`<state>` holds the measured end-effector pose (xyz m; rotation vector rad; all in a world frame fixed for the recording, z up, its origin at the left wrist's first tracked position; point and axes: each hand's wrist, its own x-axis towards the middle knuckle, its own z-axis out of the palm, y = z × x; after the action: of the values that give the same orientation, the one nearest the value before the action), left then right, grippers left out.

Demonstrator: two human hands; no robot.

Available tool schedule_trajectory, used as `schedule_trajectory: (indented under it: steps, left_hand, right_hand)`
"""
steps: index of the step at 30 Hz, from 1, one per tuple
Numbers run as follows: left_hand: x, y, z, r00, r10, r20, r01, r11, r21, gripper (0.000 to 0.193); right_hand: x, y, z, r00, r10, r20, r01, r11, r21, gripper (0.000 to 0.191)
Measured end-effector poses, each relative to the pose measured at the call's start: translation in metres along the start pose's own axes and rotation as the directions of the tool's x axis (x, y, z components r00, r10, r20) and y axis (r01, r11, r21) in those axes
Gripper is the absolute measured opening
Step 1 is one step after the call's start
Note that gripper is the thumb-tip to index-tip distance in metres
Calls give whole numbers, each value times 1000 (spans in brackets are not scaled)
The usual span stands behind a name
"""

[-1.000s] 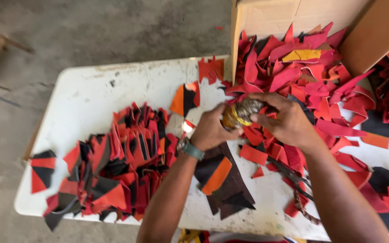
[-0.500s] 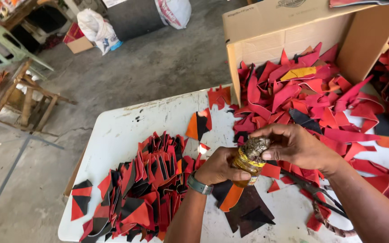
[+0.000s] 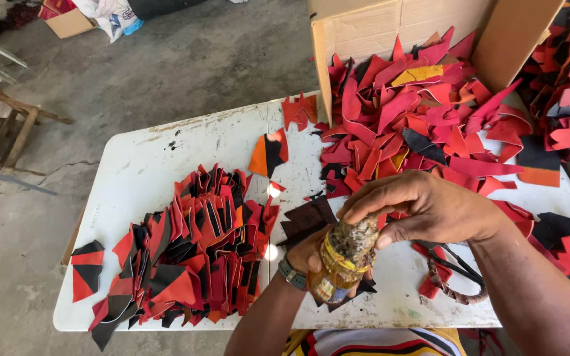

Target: The person sorts through piles of red, black, orange and yellow foam scraps on a white table, trims pieces with scissors, applies glue from a jar to a dark backing board, and presses foam pieces onto the glued board, repeating with additional pieces.

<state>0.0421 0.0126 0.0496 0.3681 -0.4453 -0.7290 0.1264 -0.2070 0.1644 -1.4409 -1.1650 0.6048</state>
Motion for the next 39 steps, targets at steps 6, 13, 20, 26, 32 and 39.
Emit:
schedule_trajectory:
  steps: [6, 13, 20, 26, 32, 39]
  left_hand:
    - [-12, 24, 5, 960, 143, -242, 82, 680, 729, 69]
    - [14, 18, 26, 748, 618, -244, 78, 283, 956, 42]
    - [9, 21, 10, 682, 692, -236, 272, 59, 960, 47]
    - [1, 31, -9, 707, 686, -170, 407, -199, 892, 55]
    - [20, 82, -84, 407, 903, -139, 364, -20, 931, 53]
    - [47, 118, -184, 395, 904, -164, 591, -113, 799, 68]
  right_hand:
    - [-3, 16, -3, 892, 388, -234, -421, 901, -110, 52]
    - [20, 100, 31, 783, 357, -509, 59, 772, 633, 46]
    - [12, 139, 51, 695, 169, -699, -46, 981, 191, 29]
    - [5, 84, 54, 794, -250, -554, -281, 658, -699, 45]
    - [-28, 56, 82, 858, -216, -466, -135, 780, -611, 34]
    - [-104, 64, 82, 606, 200, -770, -539, 816, -211, 22]
